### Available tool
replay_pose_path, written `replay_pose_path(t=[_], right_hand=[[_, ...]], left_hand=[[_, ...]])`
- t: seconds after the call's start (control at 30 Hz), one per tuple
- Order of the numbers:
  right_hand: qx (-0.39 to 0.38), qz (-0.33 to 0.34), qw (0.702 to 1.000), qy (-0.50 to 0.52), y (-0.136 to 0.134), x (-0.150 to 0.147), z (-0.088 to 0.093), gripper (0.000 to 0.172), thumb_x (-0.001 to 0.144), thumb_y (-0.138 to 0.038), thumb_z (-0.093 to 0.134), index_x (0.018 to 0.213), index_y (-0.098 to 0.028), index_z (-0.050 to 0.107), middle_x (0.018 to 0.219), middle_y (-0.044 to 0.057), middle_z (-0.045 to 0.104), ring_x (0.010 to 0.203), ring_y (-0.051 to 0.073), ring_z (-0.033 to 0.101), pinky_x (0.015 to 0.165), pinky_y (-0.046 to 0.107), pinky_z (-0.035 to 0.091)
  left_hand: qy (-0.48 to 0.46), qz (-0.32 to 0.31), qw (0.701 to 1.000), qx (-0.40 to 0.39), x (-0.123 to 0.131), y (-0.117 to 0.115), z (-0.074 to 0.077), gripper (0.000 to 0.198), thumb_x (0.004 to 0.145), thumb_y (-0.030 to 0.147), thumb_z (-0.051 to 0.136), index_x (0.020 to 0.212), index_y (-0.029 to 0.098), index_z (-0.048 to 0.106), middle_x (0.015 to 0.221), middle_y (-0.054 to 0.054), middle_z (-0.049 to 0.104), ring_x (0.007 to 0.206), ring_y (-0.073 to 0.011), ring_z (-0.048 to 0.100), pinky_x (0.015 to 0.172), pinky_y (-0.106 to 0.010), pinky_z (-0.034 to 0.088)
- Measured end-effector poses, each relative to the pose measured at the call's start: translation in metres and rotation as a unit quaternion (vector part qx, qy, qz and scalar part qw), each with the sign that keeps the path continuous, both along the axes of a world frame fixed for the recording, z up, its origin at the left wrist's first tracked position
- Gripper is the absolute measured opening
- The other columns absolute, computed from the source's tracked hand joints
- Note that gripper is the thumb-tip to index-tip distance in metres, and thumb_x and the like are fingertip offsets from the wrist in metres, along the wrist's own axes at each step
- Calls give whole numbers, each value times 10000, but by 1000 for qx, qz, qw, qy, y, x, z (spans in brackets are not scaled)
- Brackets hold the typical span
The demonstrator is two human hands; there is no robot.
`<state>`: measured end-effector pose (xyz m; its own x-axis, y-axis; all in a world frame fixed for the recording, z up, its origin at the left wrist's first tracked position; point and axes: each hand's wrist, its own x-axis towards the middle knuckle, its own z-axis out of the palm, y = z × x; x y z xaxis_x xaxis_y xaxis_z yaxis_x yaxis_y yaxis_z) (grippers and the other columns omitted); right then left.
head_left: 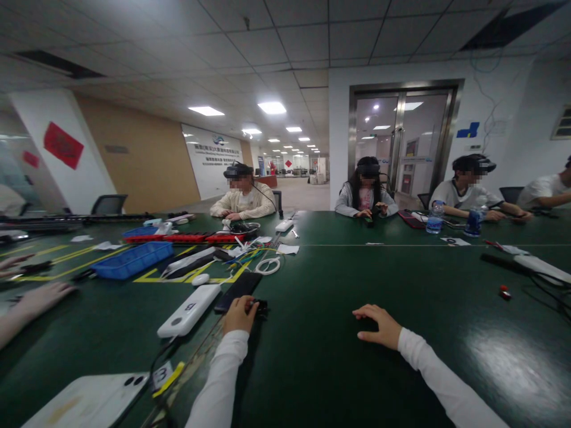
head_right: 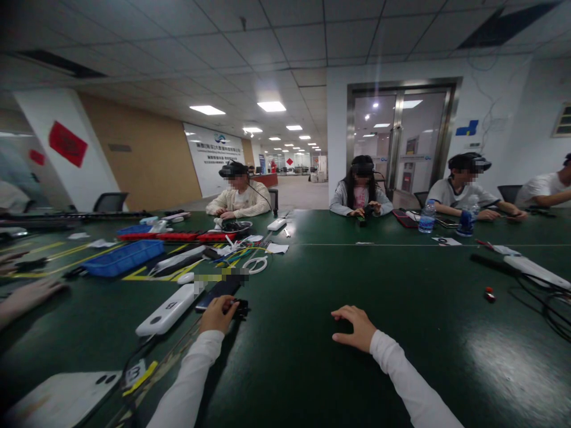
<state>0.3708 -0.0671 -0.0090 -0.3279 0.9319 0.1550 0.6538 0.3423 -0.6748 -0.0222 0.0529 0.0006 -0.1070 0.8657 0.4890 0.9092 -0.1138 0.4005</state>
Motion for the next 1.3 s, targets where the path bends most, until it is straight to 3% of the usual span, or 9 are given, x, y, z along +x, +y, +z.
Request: replay_pose_path(t=[0.4,0.7,0.93,1.3], right_hand=[[-4,9,1000,0,-12,0,14,454,741,-461,533,1143,-270,443,1089,18,493,1035,214,432,937,397,287],[6,13,1000,-4,4,1,-5,476,701,-455,576,1125,-267,466,1059,25,512,1008,228,447,896,392,320],[2,13,1000,-5,4,2,-4,477,706,-466,563,1129,-270,462,1077,21,506,1015,228,444,905,388,312],[5,10,1000,6,-9,1,11,443,738,-461,536,1131,-272,454,1097,15,492,1044,215,427,919,386,313]], left_hand=[[8,17,1000,-8,6,-2,4,220,708,375,464,825,208,548,816,-20,539,701,-137,531,629,-253,409],[37,32,999,-3,11,-6,5,176,716,331,474,803,203,558,819,-23,531,713,-131,522,624,-234,395],[49,22,998,-11,12,-9,7,179,732,330,455,799,214,574,854,-26,536,727,-137,531,583,-234,387],[97,-11,995,7,6,2,-6,257,761,318,408,864,214,618,906,-50,566,828,-164,539,743,-275,416]])
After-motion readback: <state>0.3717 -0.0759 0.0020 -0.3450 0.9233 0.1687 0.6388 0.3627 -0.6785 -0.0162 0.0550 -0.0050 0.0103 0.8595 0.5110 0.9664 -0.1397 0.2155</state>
